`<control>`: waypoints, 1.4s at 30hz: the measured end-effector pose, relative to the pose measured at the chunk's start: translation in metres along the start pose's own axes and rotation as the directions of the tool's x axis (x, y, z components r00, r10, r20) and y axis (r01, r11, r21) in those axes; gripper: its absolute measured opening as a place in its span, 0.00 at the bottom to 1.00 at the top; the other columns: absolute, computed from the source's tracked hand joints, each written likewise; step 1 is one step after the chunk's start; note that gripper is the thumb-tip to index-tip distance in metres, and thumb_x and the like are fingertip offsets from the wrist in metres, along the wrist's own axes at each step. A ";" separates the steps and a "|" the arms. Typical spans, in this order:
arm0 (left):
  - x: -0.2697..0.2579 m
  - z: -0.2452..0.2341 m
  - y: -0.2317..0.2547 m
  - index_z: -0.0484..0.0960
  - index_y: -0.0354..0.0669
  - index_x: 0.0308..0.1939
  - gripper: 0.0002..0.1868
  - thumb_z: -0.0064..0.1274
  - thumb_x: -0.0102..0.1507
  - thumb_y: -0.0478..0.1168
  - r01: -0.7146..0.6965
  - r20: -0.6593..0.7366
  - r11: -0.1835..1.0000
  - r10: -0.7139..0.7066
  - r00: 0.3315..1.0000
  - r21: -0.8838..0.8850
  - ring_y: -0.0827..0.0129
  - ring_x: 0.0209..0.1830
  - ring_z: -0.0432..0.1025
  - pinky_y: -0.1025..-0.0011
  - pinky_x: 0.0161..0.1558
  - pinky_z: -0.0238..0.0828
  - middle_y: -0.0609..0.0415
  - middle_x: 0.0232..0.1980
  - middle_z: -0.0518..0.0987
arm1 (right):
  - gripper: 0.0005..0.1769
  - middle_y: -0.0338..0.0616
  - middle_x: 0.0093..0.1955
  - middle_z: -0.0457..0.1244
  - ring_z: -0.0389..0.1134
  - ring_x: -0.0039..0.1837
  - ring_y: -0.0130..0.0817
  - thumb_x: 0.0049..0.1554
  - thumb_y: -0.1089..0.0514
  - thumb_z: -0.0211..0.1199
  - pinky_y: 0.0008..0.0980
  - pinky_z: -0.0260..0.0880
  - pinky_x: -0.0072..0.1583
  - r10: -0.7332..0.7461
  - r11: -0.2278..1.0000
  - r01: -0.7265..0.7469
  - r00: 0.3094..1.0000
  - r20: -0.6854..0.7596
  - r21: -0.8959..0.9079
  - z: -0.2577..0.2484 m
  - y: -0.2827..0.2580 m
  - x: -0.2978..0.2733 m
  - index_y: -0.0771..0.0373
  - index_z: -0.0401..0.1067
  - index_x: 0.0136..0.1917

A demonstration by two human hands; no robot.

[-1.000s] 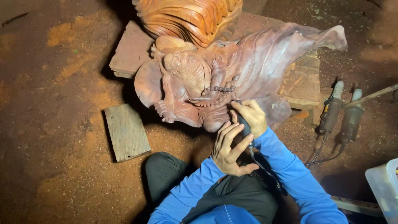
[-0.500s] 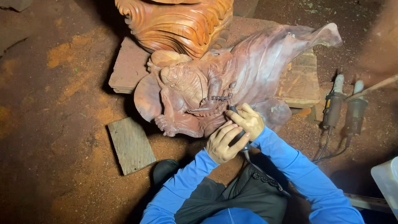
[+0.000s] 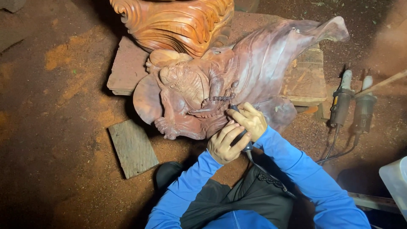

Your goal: Using a handheld rotary tool to carve and refine intricate details on a wooden statue.

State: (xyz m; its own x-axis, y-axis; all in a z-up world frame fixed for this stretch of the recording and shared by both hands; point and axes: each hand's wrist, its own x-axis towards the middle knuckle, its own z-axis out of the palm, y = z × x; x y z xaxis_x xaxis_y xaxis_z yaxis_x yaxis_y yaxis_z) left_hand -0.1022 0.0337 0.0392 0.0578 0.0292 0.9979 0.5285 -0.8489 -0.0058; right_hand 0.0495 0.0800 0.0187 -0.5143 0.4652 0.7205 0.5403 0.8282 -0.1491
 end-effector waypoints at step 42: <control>-0.010 -0.001 0.002 0.86 0.43 0.49 0.17 0.40 0.67 0.34 0.010 0.062 0.999 -0.006 0.998 -0.050 0.57 0.44 0.78 0.59 0.56 0.80 0.45 0.43 0.80 | 0.22 0.42 0.37 0.65 0.68 0.50 0.41 0.69 0.45 0.48 0.31 0.76 0.46 0.013 0.999 -0.011 0.999 -0.037 0.039 -0.001 -0.003 0.000 0.60 0.77 0.57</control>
State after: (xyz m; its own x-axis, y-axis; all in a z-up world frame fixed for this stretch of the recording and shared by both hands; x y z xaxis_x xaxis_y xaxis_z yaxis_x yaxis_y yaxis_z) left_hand -0.1025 0.0306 0.0290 0.1066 0.0672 0.9920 0.4859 -0.8740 0.0070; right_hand 0.0486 0.0775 0.0195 -0.4822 0.4639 0.7431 0.5197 0.8344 -0.1836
